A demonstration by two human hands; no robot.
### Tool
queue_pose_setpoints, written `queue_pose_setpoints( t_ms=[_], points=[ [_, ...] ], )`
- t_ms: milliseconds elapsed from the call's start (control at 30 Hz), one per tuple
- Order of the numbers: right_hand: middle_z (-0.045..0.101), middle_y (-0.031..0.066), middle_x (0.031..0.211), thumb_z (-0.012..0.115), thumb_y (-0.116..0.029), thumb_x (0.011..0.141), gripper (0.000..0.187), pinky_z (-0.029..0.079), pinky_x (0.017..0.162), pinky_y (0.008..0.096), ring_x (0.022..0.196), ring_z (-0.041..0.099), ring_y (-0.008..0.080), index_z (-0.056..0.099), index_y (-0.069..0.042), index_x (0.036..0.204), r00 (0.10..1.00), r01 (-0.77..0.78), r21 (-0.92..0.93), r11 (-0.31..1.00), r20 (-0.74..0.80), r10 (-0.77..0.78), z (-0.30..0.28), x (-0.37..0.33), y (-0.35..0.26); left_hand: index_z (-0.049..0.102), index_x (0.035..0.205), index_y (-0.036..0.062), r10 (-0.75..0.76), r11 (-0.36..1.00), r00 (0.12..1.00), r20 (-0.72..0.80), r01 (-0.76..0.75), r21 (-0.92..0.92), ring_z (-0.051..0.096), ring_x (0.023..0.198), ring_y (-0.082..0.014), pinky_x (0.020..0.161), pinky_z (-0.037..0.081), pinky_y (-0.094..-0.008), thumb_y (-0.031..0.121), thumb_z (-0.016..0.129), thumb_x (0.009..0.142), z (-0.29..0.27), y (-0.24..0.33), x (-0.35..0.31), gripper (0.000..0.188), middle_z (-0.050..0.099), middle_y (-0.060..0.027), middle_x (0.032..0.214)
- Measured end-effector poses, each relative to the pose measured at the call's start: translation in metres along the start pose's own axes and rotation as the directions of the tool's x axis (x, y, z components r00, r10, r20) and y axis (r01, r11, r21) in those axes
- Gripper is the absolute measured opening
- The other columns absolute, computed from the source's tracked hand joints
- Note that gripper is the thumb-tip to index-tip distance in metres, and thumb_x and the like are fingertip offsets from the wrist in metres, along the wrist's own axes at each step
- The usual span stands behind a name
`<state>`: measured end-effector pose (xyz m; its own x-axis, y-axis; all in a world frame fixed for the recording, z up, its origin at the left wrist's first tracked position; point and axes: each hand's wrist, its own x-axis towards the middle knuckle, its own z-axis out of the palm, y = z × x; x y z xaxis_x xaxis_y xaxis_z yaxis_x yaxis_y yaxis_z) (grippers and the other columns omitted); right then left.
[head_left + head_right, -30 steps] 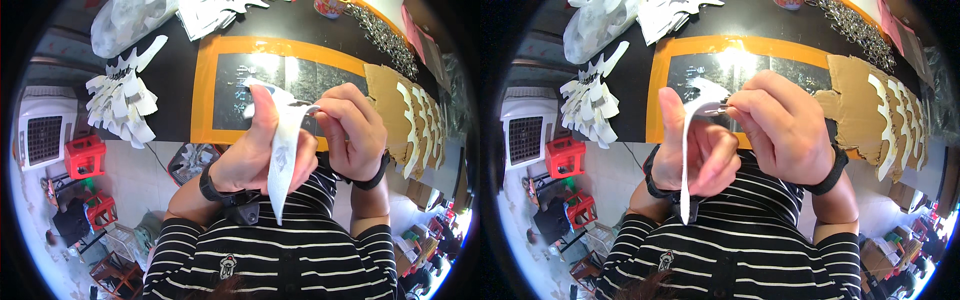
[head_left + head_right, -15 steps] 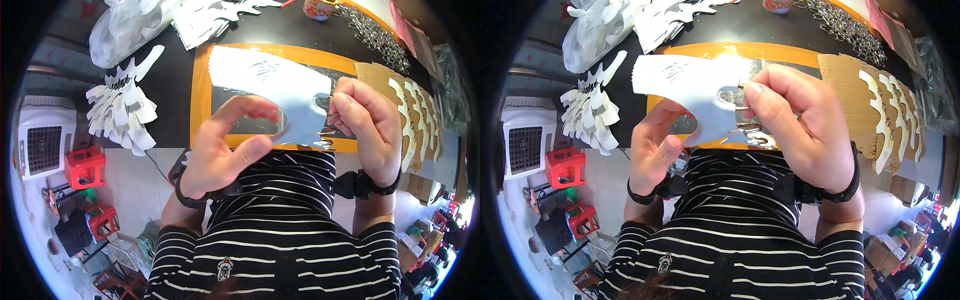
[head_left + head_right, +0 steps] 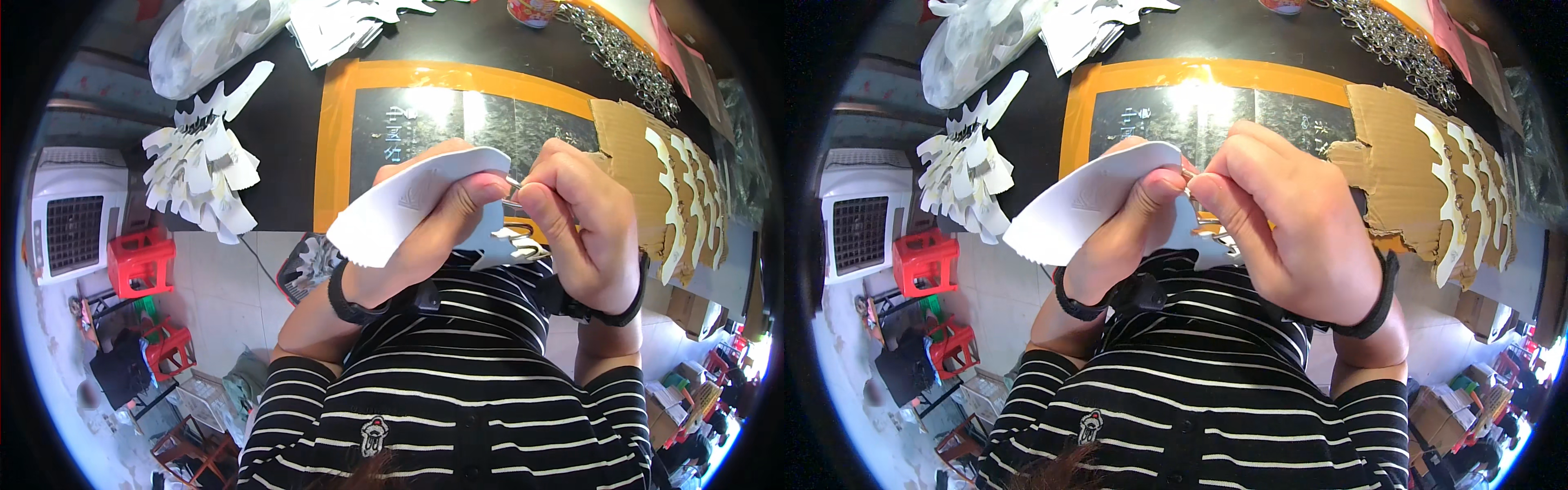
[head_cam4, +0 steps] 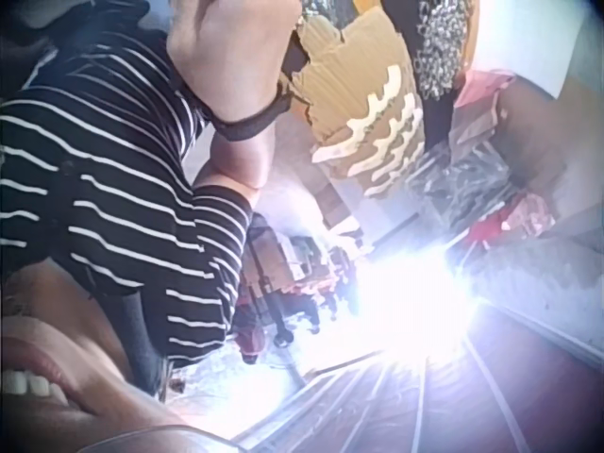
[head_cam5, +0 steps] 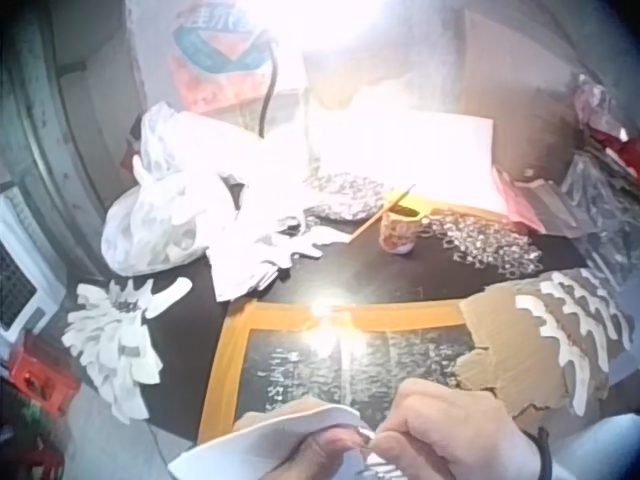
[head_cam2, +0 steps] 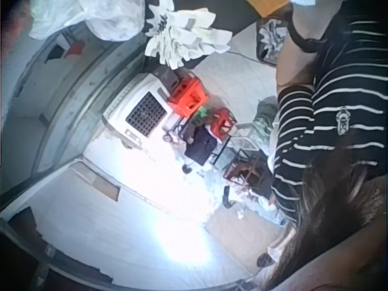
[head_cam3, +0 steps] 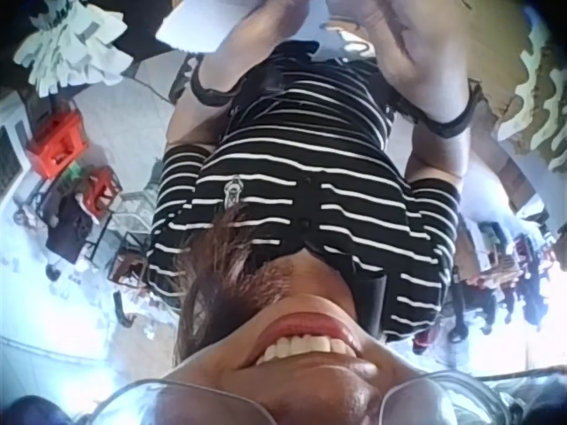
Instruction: Manually attaching metal lace hooks to white shoe upper components.
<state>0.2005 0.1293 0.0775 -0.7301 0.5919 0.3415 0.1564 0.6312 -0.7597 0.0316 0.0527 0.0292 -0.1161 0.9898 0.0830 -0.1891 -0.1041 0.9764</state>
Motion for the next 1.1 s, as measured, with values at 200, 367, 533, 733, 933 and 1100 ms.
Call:
queue_pose_setpoints(
  t_ms=[200,367,533,733,933,1100],
  points=[
    [0.056,0.0082,0.070,0.062,-0.013,0.095,0.014,0.042,0.055,0.0276,0.059,0.054,0.0155,0.061,0.000,0.089,0.981,-0.146,0.148,0.978,-0.106,0.162,0.013,0.001,0.010,0.066,0.105,0.0010,0.120,0.988,0.988,-0.101,-0.109,0.109,0.053,0.064,-0.0042,0.057,0.041,-0.0194,0.023,0.068,0.094,-0.002,-0.004,0.000,0.025,0.063,-0.0007,0.075],
    [0.051,-0.0052,0.064,0.059,-0.023,0.099,0.027,0.031,0.048,0.0171,0.055,0.043,0.0009,0.066,0.000,0.087,0.960,-0.241,0.287,0.927,-0.070,0.271,0.007,0.034,0.009,0.043,0.138,-0.0054,-0.001,0.962,1.000,0.019,0.006,-0.271,0.063,0.108,-0.0246,0.095,0.050,-0.0370,0.045,0.081,0.076,-0.016,0.008,0.007,0.088,0.062,-0.0148,0.122],
    [0.054,-0.0046,0.065,0.058,-0.026,0.099,0.029,0.038,0.050,0.0188,0.056,0.048,0.0023,0.070,0.001,0.098,0.905,-0.407,0.436,0.803,0.311,0.290,-0.002,0.063,0.025,0.043,0.137,-0.0027,-0.130,0.958,0.991,-0.011,0.123,-0.257,0.064,0.105,-0.0244,0.084,0.056,-0.0376,0.000,0.063,0.089,-0.022,0.014,-0.001,0.052,0.061,-0.0149,0.122],
    [0.059,-0.0032,0.081,0.049,-0.030,0.104,0.036,0.044,0.064,0.0188,0.072,0.054,0.0036,0.068,0.000,0.109,0.942,-0.327,0.479,0.815,0.230,0.243,0.002,0.054,0.057,0.035,0.144,0.0004,-0.081,0.928,0.983,-0.165,0.014,-0.373,0.064,0.104,-0.0232,0.085,0.055,-0.0363,-0.005,0.065,0.085,-0.028,0.008,-0.003,0.066,0.061,-0.0140,0.120],
    [0.060,-0.0013,0.088,0.047,-0.023,0.104,0.033,0.041,0.068,0.0181,0.075,0.052,0.0037,0.065,0.002,0.115,0.919,-0.377,0.511,0.773,0.106,0.379,-0.016,0.019,0.062,0.025,0.151,0.0072,0.082,0.879,0.960,-0.267,-0.196,-0.435,0.059,0.107,-0.0210,0.087,0.054,-0.0345,-0.008,0.065,0.080,-0.051,0.000,-0.004,0.084,0.055,-0.0133,0.119],
    [0.059,0.0005,0.087,0.049,-0.020,0.103,0.030,0.040,0.068,0.0189,0.075,0.053,0.0059,0.064,0.003,0.115,0.917,-0.355,0.558,0.750,0.053,0.395,-0.021,-0.001,0.054,0.026,0.152,0.0170,0.265,0.836,0.878,-0.398,-0.415,-0.359,0.056,0.106,-0.0229,0.094,0.051,-0.0426,-0.009,0.063,0.078,-0.079,0.013,-0.011,0.087,0.051,-0.0119,0.111]
  ],
)
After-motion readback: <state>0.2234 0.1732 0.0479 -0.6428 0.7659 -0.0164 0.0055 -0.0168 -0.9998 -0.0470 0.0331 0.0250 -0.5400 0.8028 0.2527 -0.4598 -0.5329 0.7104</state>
